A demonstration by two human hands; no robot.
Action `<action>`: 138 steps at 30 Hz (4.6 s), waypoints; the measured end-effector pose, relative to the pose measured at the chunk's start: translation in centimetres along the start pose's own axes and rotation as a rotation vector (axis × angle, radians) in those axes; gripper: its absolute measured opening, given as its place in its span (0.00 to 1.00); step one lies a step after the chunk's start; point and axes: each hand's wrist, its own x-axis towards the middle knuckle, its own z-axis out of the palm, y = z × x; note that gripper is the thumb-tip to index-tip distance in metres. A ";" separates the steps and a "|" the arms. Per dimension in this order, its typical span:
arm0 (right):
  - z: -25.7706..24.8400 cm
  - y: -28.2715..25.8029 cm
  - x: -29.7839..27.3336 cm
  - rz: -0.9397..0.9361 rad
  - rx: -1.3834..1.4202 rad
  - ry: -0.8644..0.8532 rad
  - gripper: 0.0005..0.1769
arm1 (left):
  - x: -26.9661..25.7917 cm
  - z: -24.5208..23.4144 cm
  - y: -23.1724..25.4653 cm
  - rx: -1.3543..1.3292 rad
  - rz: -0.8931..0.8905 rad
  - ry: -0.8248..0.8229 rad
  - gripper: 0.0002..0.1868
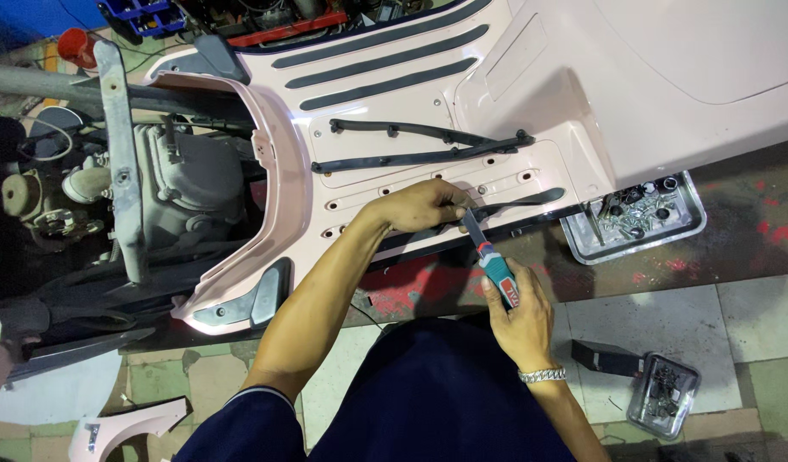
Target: The person installs rubber strips on the floorboard of a scooter using a mallet and adhesive, trims a strip with a utility knife, and uses a power drill to secure components underneath the body.
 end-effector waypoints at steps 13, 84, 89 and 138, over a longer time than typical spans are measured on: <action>1.2 1.3 -1.0 0.214 0.650 -0.111 0.19 | -0.9 1.4 0.3 0.206 0.060 0.134 0.17; 0.5 2.0 4.5 -0.041 0.111 -0.201 0.13 | -0.9 3.5 2.2 0.199 -0.001 0.413 0.14; 0.3 3.0 4.9 -0.067 0.076 -0.207 0.14 | -0.9 3.3 2.5 0.227 -0.025 0.384 0.14; -1.4 2.7 3.4 0.032 0.016 -0.294 0.16 | -0.9 3.2 2.4 0.203 0.055 0.398 0.16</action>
